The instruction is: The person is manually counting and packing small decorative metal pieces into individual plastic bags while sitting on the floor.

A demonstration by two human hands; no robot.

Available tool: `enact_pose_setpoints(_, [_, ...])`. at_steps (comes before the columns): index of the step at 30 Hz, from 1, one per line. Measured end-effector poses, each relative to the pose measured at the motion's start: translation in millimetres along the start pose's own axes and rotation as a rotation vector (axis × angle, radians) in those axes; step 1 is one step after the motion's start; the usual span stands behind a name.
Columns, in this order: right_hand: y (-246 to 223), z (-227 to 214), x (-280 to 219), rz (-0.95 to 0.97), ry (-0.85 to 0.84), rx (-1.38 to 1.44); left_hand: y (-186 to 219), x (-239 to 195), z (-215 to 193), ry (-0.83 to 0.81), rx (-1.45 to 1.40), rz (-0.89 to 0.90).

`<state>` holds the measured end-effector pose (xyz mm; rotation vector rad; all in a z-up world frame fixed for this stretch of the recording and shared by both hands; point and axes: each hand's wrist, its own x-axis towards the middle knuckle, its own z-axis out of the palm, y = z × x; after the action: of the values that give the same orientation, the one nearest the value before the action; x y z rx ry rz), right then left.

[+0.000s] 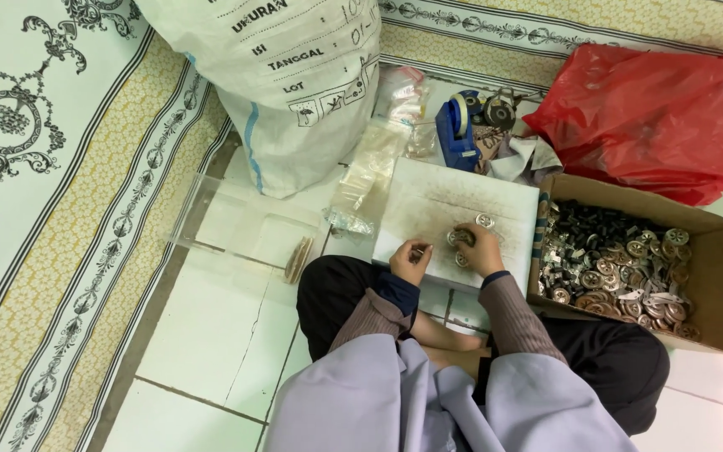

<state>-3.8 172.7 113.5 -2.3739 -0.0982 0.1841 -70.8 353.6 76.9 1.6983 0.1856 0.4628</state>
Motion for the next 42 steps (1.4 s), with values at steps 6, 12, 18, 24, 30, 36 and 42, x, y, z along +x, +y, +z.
enact_pose_setpoints(6, [-22,-36,-17,0.206,0.124,0.681,-5,-1,2,0.005,-0.008,0.004])
enact_pose_setpoints(12, [-39,12,-25,0.073,0.169,0.635,-11,-1,4,0.014,-0.047,-0.030])
enact_pose_setpoints(18, [-84,22,-41,0.002,0.430,0.275,3,-1,2,0.022,-0.052,-0.059])
enact_pose_setpoints(24, [-70,11,-32,0.033,0.526,0.422,-7,-2,5,0.022,-0.049,-0.041])
enact_pose_setpoints(30, [-70,18,-38,0.095,0.380,0.394,-3,-1,3,0.025,-0.045,-0.017])
enact_pose_setpoints(36, [-46,39,-30,0.144,0.198,0.717,-2,0,2,0.017,-0.028,-0.006])
enact_pose_setpoints(42, [-54,26,-23,-0.034,0.040,0.289,-7,1,2,-0.008,-0.008,-0.020])
